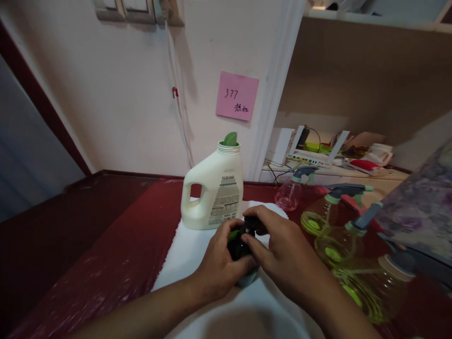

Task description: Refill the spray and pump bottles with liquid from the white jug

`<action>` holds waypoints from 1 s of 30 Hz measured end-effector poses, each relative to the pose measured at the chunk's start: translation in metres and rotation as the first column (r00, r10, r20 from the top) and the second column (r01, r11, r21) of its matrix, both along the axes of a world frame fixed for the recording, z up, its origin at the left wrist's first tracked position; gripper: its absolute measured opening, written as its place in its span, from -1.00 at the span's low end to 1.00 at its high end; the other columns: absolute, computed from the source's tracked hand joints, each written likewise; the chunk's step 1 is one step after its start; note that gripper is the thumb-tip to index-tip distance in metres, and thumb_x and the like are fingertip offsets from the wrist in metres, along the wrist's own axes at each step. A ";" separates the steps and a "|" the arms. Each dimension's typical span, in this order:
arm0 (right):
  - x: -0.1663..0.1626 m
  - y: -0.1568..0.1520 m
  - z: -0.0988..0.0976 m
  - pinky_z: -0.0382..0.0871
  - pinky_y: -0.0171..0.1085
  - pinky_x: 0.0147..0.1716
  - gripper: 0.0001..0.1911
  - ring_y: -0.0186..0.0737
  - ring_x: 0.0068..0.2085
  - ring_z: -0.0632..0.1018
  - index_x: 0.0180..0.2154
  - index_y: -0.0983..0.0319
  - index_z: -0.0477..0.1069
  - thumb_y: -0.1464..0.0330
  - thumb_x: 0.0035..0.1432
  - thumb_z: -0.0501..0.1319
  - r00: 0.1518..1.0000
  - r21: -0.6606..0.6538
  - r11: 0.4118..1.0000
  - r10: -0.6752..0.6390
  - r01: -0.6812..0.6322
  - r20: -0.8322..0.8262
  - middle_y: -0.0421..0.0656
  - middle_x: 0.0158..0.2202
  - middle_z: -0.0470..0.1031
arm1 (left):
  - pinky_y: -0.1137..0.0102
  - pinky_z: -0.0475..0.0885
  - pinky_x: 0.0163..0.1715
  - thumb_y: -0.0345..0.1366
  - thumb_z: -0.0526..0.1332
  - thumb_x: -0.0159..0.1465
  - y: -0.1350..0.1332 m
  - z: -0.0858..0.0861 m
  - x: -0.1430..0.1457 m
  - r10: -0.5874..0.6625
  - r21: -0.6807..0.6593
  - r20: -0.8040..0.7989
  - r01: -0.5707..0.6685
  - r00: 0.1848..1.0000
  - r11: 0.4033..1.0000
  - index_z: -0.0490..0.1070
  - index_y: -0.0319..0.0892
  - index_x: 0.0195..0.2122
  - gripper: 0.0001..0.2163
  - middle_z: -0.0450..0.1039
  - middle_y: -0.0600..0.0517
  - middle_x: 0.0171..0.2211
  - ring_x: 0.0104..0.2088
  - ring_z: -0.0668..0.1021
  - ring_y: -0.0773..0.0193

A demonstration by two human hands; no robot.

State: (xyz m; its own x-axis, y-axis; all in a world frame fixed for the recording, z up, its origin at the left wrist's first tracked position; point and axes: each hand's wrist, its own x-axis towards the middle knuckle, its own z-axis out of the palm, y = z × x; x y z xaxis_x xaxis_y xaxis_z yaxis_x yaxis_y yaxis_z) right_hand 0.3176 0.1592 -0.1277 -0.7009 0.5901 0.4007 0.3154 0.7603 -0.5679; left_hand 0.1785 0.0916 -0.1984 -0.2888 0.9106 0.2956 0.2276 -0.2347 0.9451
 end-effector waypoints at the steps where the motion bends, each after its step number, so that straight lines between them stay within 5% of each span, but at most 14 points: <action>1: -0.001 0.000 0.000 0.49 -0.15 -0.23 -0.83 -0.13 -0.20 0.61 -0.10 0.11 0.40 0.33 0.24 0.20 1.000 0.011 1.000 -0.014 0.014 0.004 -0.16 -0.21 0.57 | 0.07 0.39 0.05 -0.30 0.45 0.05 0.000 0.000 0.000 0.002 -0.001 -0.004 -0.002 1.000 1.000 0.35 -0.14 0.01 -0.49 0.50 -0.12 0.00 0.02 0.52 -0.01; 8: -0.005 0.000 0.001 0.36 -0.18 -0.36 -0.91 -0.14 -0.34 0.53 -0.30 0.14 0.38 0.27 0.20 0.24 0.996 0.054 0.995 -0.083 0.081 0.041 -0.20 -0.36 0.51 | 0.11 0.35 0.05 -0.41 0.46 -0.03 -0.002 0.005 0.001 -0.002 -0.062 0.030 0.004 1.000 0.998 0.34 -0.17 0.01 -0.44 0.47 -0.12 0.00 0.02 0.49 0.01; 17: 0.002 -0.003 0.002 0.40 -0.11 -0.25 -0.88 -0.09 -0.22 0.56 -0.14 0.10 0.40 0.24 0.31 0.18 0.992 0.108 0.992 -0.073 0.062 0.100 -0.18 -0.21 0.53 | 0.16 0.36 -0.03 -0.28 0.30 0.23 0.001 -0.002 0.001 0.008 0.033 0.029 -0.009 1.000 0.999 0.39 -0.14 -0.13 -0.79 0.49 -0.03 -0.14 -0.09 0.49 0.10; 27: 0.002 0.001 0.002 0.43 -0.18 -0.26 -0.85 -0.15 -0.24 0.61 -0.14 0.13 0.48 0.32 0.36 0.13 0.999 0.204 0.978 -0.047 0.044 0.010 -0.16 -0.25 0.60 | 0.17 0.31 0.06 -0.32 0.17 0.34 -0.003 0.003 -0.003 -0.033 0.134 -0.146 0.053 0.989 0.990 0.44 -0.13 -0.04 -0.81 0.48 -0.04 -0.05 -0.01 0.45 0.12; 30: 0.001 0.000 0.003 0.43 -0.17 -0.27 -0.84 -0.13 -0.23 0.61 -0.18 0.13 0.48 0.33 0.36 0.12 0.999 0.197 0.979 -0.046 0.043 0.010 -0.15 -0.23 0.60 | 0.15 0.31 0.06 -0.28 0.29 0.26 -0.003 0.008 0.000 -0.019 0.102 -0.122 0.032 0.992 0.994 0.38 -0.14 -0.01 -0.72 0.47 -0.06 -0.02 0.01 0.45 0.09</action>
State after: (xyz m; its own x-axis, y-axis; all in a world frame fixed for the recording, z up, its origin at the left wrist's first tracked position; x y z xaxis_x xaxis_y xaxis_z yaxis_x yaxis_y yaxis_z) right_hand 0.3189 0.1595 -0.1245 -0.6824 0.5311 0.5023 0.3581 0.8419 -0.4037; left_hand 0.1787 0.0885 -0.1901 -0.2224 0.8798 0.4201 0.3314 -0.3370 0.8813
